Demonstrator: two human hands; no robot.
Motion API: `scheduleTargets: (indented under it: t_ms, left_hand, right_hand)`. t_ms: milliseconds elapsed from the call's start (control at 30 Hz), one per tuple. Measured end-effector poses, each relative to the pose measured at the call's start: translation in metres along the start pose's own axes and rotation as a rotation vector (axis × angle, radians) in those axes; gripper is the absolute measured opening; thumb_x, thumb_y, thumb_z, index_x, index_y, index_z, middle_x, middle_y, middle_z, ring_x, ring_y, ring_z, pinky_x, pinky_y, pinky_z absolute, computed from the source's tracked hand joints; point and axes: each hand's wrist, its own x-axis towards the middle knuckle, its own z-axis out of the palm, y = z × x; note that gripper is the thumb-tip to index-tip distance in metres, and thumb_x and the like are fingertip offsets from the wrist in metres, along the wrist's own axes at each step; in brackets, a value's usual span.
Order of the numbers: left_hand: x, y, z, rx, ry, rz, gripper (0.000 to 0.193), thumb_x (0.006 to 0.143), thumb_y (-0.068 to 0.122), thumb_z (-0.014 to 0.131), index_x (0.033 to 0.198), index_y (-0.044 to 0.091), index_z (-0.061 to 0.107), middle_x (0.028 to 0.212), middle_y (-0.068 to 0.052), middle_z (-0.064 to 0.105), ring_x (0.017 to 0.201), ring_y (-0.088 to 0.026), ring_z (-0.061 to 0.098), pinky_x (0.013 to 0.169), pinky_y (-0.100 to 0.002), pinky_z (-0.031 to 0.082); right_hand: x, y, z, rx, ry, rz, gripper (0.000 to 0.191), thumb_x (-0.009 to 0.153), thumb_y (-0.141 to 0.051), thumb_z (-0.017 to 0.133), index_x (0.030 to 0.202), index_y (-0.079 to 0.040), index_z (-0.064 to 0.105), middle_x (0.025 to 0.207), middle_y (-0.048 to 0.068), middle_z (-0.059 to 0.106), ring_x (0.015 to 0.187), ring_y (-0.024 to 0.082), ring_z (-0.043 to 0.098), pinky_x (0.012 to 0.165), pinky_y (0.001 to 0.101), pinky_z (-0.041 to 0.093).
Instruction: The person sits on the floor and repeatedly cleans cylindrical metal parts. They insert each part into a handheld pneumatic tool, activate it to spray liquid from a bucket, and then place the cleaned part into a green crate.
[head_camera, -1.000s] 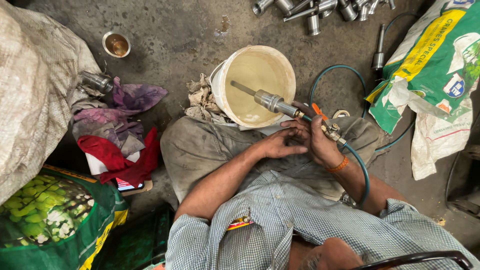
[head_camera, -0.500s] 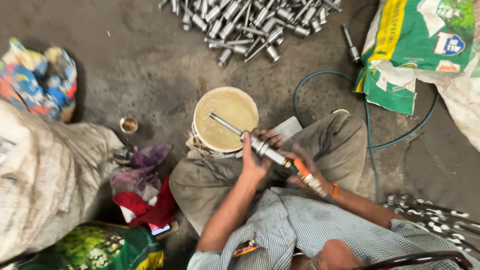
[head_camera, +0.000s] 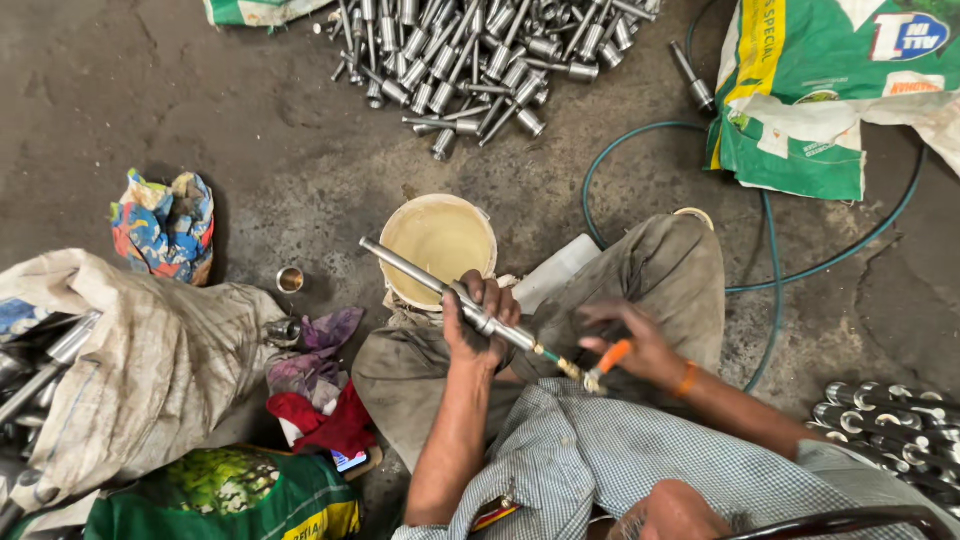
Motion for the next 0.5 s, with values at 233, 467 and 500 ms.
scheduleTargets:
  t_ms: [233,467,500]
  left_hand:
    - [0.015,-0.003,0.074,0.503,-0.515,-0.168,0.049,0.090,0.051,0.079,0.091,0.010,0.053,0.087,-0.011,0.066,0.093,-0.025,0.065,0.091,-0.041,0.054]
    - [0.024,-0.018,0.048,0.586,-0.159,-0.135,0.037,0.088,0.028,0.084,0.092,0.009,0.052,0.076,-0.008,0.062,0.075,-0.024,0.067,0.086,-0.042,0.056]
    - [0.026,-0.024,0.037,0.644,-0.077,-0.108,0.035,0.089,0.027,0.082,0.092,0.008,0.053,0.075,-0.008,0.062,0.074,-0.023,0.067,0.087,-0.043,0.057]
  right_hand:
    - [0.046,-0.004,0.031,1.571,-1.061,0.599,0.077,0.090,-0.061,0.069,0.122,0.009,0.060,0.084,0.017,0.067,0.055,0.016,0.062,0.046,0.0221,0.049]
    - [0.049,0.046,0.057,1.315,-0.926,0.393,0.035,0.103,-0.028,0.077,0.112,0.001,0.060,0.068,-0.001,0.051,0.047,0.009,0.039,0.042,0.0249,0.032]
    - [0.048,0.056,0.058,1.191,-0.821,0.452,0.037,0.104,-0.028,0.077,0.109,0.004,0.058,0.068,0.001,0.051,0.047,0.010,0.040,0.042,0.0262,0.033]
